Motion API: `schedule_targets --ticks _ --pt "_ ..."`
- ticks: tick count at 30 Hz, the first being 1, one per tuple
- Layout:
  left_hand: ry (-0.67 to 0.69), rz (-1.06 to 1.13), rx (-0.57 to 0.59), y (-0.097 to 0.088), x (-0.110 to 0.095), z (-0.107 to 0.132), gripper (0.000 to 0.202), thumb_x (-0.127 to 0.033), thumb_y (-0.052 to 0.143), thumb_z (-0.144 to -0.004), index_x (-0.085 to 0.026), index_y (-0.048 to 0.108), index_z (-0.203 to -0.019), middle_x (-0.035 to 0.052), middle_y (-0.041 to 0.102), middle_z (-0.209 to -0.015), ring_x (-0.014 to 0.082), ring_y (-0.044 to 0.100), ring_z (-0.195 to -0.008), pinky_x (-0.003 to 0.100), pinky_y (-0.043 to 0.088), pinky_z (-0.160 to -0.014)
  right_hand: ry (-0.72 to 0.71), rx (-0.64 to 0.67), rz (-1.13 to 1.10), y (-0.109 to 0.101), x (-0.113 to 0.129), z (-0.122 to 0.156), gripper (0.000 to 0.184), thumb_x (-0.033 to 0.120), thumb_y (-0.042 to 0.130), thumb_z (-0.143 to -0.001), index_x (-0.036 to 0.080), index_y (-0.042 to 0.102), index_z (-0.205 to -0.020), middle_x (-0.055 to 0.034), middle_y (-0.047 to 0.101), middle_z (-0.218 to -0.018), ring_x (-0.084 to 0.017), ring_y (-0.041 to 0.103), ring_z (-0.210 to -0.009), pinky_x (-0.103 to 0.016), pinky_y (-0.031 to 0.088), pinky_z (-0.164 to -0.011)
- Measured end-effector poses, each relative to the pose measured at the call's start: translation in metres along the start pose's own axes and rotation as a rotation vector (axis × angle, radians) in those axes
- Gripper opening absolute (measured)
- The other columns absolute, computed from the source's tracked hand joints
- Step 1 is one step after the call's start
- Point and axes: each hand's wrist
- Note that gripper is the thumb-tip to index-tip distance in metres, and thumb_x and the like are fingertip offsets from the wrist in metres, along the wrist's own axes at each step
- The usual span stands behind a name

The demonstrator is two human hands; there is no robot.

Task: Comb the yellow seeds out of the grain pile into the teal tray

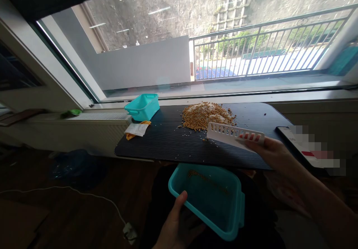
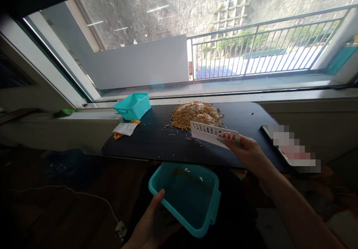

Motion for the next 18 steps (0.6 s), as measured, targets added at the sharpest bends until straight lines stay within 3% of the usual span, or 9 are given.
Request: schedule_targets --ticks 6,13,18 --pt "0.013 -0.013 0.007 0.002 -0.001 0.001 0.060 -0.049 0.054 -0.080 -0.014 0.044 -0.128 0.0154 0.061 -0.120 0.0296 0.058 -0.109 0.044 0.043 -0.095 0.019 -0.035 -0.008 -0.003 0.002 0.004 0.036 0.049 0.076 -0.055 0.020 0.073 -0.076 -0.0084 0.070 -0.093 -0.026 0.062 -0.092 -0.042 0.044 -0.094" --pt "0.022 0.002 -0.002 0.001 -0.002 0.000 0.062 -0.048 0.055 -0.080 -0.014 0.042 -0.130 0.0156 0.060 -0.121 0.0307 0.058 -0.110 0.045 0.044 -0.094 -0.015 0.059 -0.072 0.010 -0.002 -0.004 0.031 0.048 0.076 -0.055 0.020 0.068 -0.062 -0.0056 0.070 -0.084 -0.024 0.062 -0.092 -0.040 0.043 -0.095" --pt "0.028 -0.014 0.025 -0.002 -0.002 -0.002 0.062 -0.048 0.056 -0.079 -0.014 0.044 -0.128 0.0154 0.059 -0.122 0.0309 0.057 -0.111 0.044 0.044 -0.095 0.057 0.089 -0.046 0.004 0.003 0.001 0.031 0.047 0.076 -0.056 0.020 0.072 -0.072 -0.0079 0.071 -0.093 -0.027 0.061 -0.097 -0.043 0.041 -0.097"
Point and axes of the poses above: each hand's wrist, its own z-axis away from the middle knuckle, its own y-axis out of the palm, x = y × z
